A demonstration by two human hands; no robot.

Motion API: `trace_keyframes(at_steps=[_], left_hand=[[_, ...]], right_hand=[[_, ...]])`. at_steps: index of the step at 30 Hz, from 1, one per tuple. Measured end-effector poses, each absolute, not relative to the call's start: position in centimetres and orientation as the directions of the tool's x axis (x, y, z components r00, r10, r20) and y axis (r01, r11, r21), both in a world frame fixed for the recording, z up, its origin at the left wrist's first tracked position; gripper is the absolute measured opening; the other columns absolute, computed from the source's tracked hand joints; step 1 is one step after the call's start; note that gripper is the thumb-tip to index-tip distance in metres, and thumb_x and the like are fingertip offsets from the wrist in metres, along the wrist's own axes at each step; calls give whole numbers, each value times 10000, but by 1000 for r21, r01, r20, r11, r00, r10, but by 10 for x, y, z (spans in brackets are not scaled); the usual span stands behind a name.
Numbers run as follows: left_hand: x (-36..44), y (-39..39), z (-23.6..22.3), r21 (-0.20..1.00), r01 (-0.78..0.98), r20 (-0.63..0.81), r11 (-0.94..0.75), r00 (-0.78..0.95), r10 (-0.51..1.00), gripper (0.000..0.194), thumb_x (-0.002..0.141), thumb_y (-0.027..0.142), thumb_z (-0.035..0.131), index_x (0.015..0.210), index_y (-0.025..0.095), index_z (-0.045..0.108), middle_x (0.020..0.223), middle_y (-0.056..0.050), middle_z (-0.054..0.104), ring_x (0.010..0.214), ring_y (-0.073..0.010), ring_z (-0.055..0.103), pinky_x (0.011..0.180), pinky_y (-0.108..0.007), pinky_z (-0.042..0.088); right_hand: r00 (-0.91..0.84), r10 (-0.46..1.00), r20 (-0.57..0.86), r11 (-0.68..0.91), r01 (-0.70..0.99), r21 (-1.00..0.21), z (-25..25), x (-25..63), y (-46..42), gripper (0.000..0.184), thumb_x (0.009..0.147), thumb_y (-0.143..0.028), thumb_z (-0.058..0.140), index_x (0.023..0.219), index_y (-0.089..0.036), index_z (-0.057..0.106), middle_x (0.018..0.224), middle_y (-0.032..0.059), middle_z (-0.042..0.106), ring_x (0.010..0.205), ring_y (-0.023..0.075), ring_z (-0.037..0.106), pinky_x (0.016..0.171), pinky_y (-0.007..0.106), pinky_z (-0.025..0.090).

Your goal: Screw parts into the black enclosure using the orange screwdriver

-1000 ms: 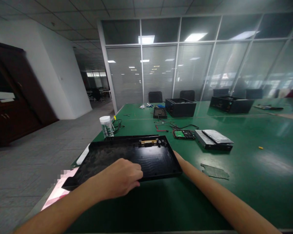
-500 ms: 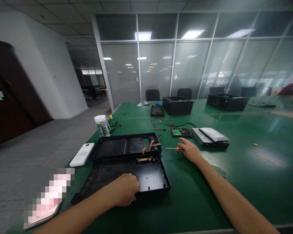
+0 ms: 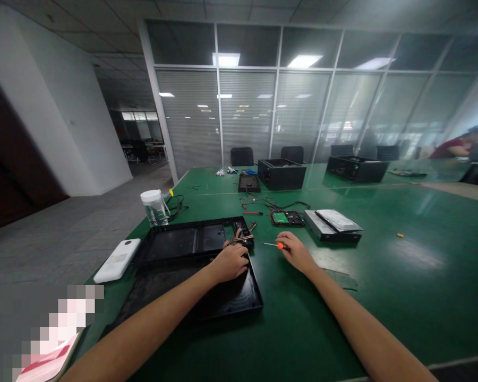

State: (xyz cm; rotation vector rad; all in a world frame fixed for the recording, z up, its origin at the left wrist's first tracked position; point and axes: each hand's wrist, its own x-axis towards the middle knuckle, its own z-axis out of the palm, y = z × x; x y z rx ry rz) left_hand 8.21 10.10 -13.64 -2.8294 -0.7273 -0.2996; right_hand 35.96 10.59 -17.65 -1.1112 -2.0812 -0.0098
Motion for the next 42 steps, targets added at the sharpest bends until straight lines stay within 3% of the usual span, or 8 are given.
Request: trace_keyframes(at_steps=[14,24,27,30,32,35,39,42], left_hand=[[75,115,-163,205,466,466,-860,727,505,211,877,156,426,874,154,638,924,-51,635,896,-150,531,859,-294,387],[78,117,-171,143,496,431,-856,747,505,163,819,133,466,764,148,619,858,-62,638,843,-163,552,821,-299,398],[76,116,-172,154,483,447,-862,744,497,156,815,136,468,752,148,611,883,-61,637,864,-164,550,830,-300,392],[75,115,-173,170,475,446,-863,744,497,144,811,130,466,767,154,601,886,-53,635,882,-162,549,837,-301,388],[74,115,-174,202,482,446,-852,729,518,136,802,123,468,798,160,599,889,-48,633,898,-162,549,849,-304,388],[75,114,-177,275,502,461,-820,679,571,149,791,128,478,880,167,591,899,-50,631,907,-169,556,856,-311,403],[76,110,-180,381,491,497,-783,605,622,254,756,120,506,1005,161,537,894,-45,632,888,-168,573,862,-306,425],[76,103,-181,408,485,487,-774,601,634,286,751,115,505,1032,166,508,905,-41,629,911,-173,573,871,-306,428]], right_hand=[[-344,700,626,655,659,-369,-174,346,103,250,769,-132,456,969,-188,595,987,89,554,949,202,522,850,380,424],[-316,707,633,642,661,-388,-175,347,106,185,793,-220,469,919,-198,603,979,92,579,962,217,527,856,394,416],[-226,799,557,537,687,-490,-174,344,105,186,810,-297,468,920,-194,579,914,77,596,886,207,554,813,370,428],[-72,946,317,280,675,-683,-175,340,104,289,790,-364,495,1021,-191,504,791,29,594,708,172,565,667,318,449],[-35,984,172,158,601,-783,-177,337,105,309,758,-328,509,1029,-193,448,743,-10,572,594,131,525,559,262,421],[-27,992,123,123,432,-893,-171,337,102,284,731,-259,478,997,-209,391,707,-56,517,479,79,421,451,199,336],[-234,968,92,146,225,-963,-150,344,91,374,712,-299,564,1048,-211,427,843,-2,563,572,80,459,487,196,353],[-359,932,52,123,178,-976,-137,347,82,414,736,-412,572,1076,-193,481,841,26,583,555,76,434,484,206,335]])
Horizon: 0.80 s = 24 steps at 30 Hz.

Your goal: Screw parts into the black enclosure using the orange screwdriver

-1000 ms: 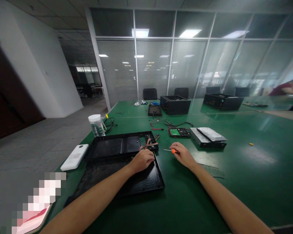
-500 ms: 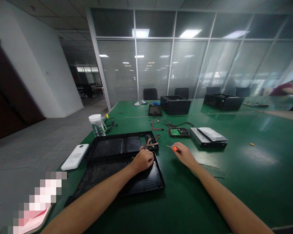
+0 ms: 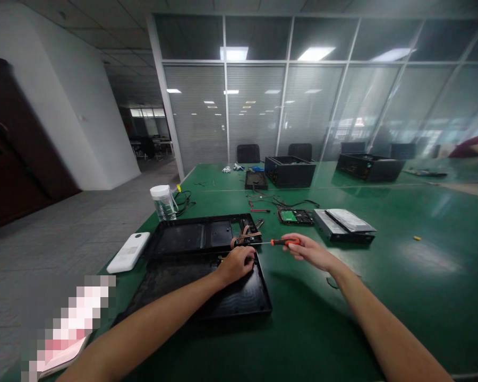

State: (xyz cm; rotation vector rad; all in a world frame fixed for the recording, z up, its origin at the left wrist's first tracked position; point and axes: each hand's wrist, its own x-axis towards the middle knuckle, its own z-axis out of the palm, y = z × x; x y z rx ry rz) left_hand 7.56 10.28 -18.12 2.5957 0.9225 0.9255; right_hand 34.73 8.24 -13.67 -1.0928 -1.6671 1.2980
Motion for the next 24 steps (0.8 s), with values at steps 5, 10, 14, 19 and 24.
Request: trace_keyframes(at_steps=[5,10,14,19,24], left_hand=[[74,92,-178,436,477,450,-763,618,644,200,759,134,507,954,176,488,957,-43,614,927,-171,570,863,-294,433],[75,91,-176,505,487,417,-713,586,695,215,760,156,531,953,180,441,891,-28,633,876,-169,587,820,-286,448],[75,93,-178,538,492,398,-685,568,721,213,756,173,553,934,183,436,902,-37,634,879,-172,593,808,-281,453],[75,94,-181,546,478,422,-688,552,719,214,745,164,567,921,188,448,881,-23,627,861,-168,592,801,-276,451],[75,94,-180,574,461,417,-676,546,727,200,738,159,576,899,189,462,875,-23,626,853,-168,595,797,-272,451]], right_hand=[[-182,956,228,271,265,-925,-138,344,83,280,771,-421,521,873,-161,547,582,-39,473,481,79,378,451,211,293],[-91,909,407,410,371,-833,-144,336,83,188,758,-357,507,800,-178,546,626,-23,493,533,111,436,502,235,354],[-106,877,469,455,496,-739,-142,332,82,180,760,-339,498,796,-177,568,700,6,547,631,139,484,606,259,391],[-128,882,453,443,554,-705,-142,332,82,197,774,-351,485,796,-173,568,709,14,561,650,144,499,628,261,399],[-140,882,449,445,556,-702,-144,332,83,222,783,-365,473,809,-168,571,691,10,561,628,139,503,605,251,396]])
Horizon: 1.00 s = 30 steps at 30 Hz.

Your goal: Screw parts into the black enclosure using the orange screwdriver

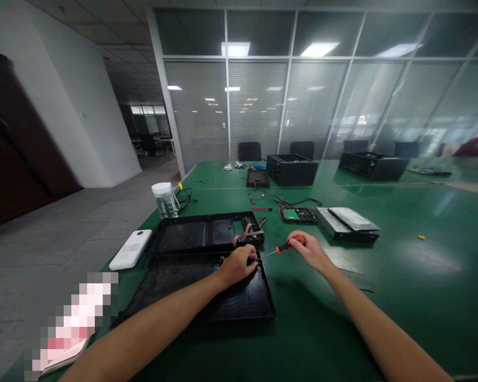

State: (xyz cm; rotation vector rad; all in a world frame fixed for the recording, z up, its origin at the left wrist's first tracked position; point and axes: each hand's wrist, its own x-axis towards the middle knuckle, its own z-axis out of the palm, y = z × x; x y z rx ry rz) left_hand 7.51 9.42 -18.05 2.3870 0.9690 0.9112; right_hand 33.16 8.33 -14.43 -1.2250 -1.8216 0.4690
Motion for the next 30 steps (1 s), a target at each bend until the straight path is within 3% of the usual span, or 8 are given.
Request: trace_keyframes(at_steps=[6,10,12,16,18,21,25,30], left_hand=[[74,94,-180,585,448,414,-676,552,724,190,734,153,577,888,185,471,865,-24,627,843,-167,598,789,-271,453],[74,95,-181,588,447,416,-674,548,726,197,730,148,578,891,184,470,861,-22,624,840,-165,599,786,-268,454],[74,95,-181,582,446,420,-680,551,721,191,730,151,578,884,185,469,854,-19,621,833,-163,597,780,-266,455],[75,94,-180,576,457,422,-678,545,725,179,724,156,583,862,184,471,840,-16,616,817,-163,594,762,-267,458],[75,93,-179,578,462,419,-672,539,731,181,717,153,587,853,183,472,831,-15,615,808,-163,594,753,-266,459],[76,92,-177,581,462,419,-670,536,733,182,715,150,587,852,183,473,825,-15,615,810,-165,592,749,-264,459],[76,92,-178,580,481,411,-657,523,746,186,709,149,596,852,185,482,830,-17,614,818,-171,589,756,-271,454],[76,93,-180,579,477,415,-662,526,742,202,711,156,597,872,189,479,840,-14,615,824,-168,592,756,-265,454]], right_hand=[[-199,869,454,457,675,-579,-129,322,74,270,803,-404,439,779,-172,575,684,20,584,634,145,531,605,244,386],[-226,913,341,321,912,-255,-90,304,58,445,836,-532,359,656,-183,568,586,43,568,590,170,539,574,258,341],[-207,944,258,246,960,-131,-67,293,52,506,861,-552,284,722,-174,590,617,72,596,610,192,560,576,267,335],[-378,919,114,394,901,-183,-33,272,50,453,908,-459,232,1137,-167,492,866,90,657,716,186,598,629,257,370],[-400,913,75,407,904,-130,-26,263,54,494,904,-497,215,1045,-170,558,870,106,659,772,209,606,672,280,383],[-259,962,88,255,966,50,-22,255,59,659,866,-603,155,837,-144,627,823,171,653,819,286,609,695,348,388],[-338,938,72,338,941,22,-23,253,60,554,885,-541,201,1047,-158,567,892,137,659,810,260,620,683,332,397],[-275,960,52,271,960,73,-20,252,53,626,870,-591,179,943,-134,600,875,171,654,835,284,613,696,347,390]])
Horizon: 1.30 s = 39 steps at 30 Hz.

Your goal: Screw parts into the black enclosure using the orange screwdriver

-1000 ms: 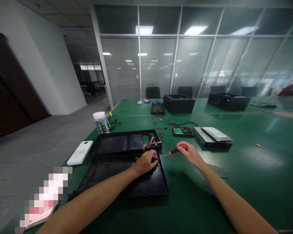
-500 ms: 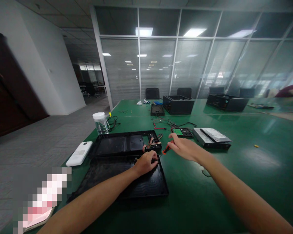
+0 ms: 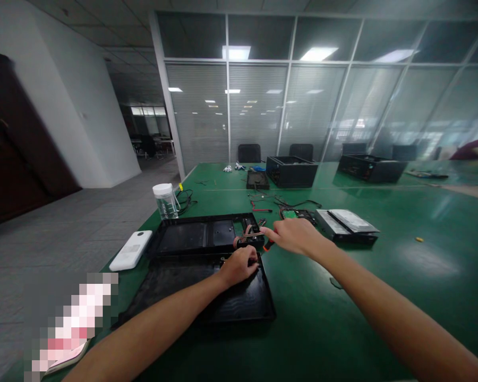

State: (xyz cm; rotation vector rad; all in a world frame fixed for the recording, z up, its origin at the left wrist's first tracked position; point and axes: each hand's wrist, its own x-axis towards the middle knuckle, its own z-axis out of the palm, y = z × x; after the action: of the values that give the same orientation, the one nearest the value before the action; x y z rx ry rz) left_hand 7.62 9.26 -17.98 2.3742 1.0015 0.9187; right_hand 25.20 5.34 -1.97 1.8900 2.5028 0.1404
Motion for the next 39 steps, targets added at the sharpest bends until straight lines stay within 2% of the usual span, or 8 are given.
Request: trace_keyframes(at_steps=[9,14,21,23,25,31,35,39], left_hand=[[75,91,-176,565,476,419,-674,538,731,181,718,164,588,855,187,472,836,-16,608,826,-168,591,753,-260,455],[75,90,-175,543,496,419,-677,539,731,169,719,170,590,841,185,473,821,-16,603,812,-174,586,739,-270,452],[75,90,-174,517,497,433,-697,551,714,171,729,150,574,874,185,491,849,-24,605,831,-178,567,765,-280,439],[74,90,-173,470,505,452,-724,567,689,152,739,145,562,875,181,503,852,-29,598,832,-178,554,772,-285,428],[74,90,-172,403,513,482,-758,585,653,108,755,150,543,857,176,519,860,-41,586,850,-185,537,794,-300,412],[72,90,-172,240,388,450,-890,768,456,72,792,169,506,835,178,563,840,-49,577,847,-176,520,798,-294,387],[72,91,-169,262,362,413,-894,796,443,93,760,168,530,841,183,574,827,-44,589,842,-172,527,799,-286,385],[71,87,-164,303,328,410,-895,803,433,207,713,221,585,916,187,562,862,-43,604,876,-190,529,824,-298,383]], right_hand=[[-350,926,138,356,934,-19,-27,248,52,453,882,-517,291,1037,-174,542,840,91,657,756,217,608,628,274,367],[-291,944,154,302,952,-51,-31,252,54,522,862,-589,268,824,-172,581,748,93,633,709,204,590,603,268,354],[-281,901,330,429,690,-584,-88,295,69,330,803,-502,458,750,-184,525,598,-24,531,546,116,489,533,233,349],[-124,956,268,295,440,-848,-119,316,78,331,797,-520,445,734,-196,473,471,-74,414,402,94,392,427,221,313],[85,978,191,182,100,-978,-146,337,88,323,786,-523,445,716,-208,431,431,-99,339,340,77,305,359,208,269],[345,938,-33,151,-490,-858,-168,367,109,196,727,-359,560,795,-184,502,595,-53,493,394,42,377,364,169,353],[263,965,22,154,-493,-856,-164,351,105,207,650,-245,645,801,-187,518,750,-15,552,555,72,511,500,197,459],[138,970,199,234,-319,-918,-165,333,93,278,627,-292,687,693,-206,432,717,-35,494,558,81,486,494,212,423]])
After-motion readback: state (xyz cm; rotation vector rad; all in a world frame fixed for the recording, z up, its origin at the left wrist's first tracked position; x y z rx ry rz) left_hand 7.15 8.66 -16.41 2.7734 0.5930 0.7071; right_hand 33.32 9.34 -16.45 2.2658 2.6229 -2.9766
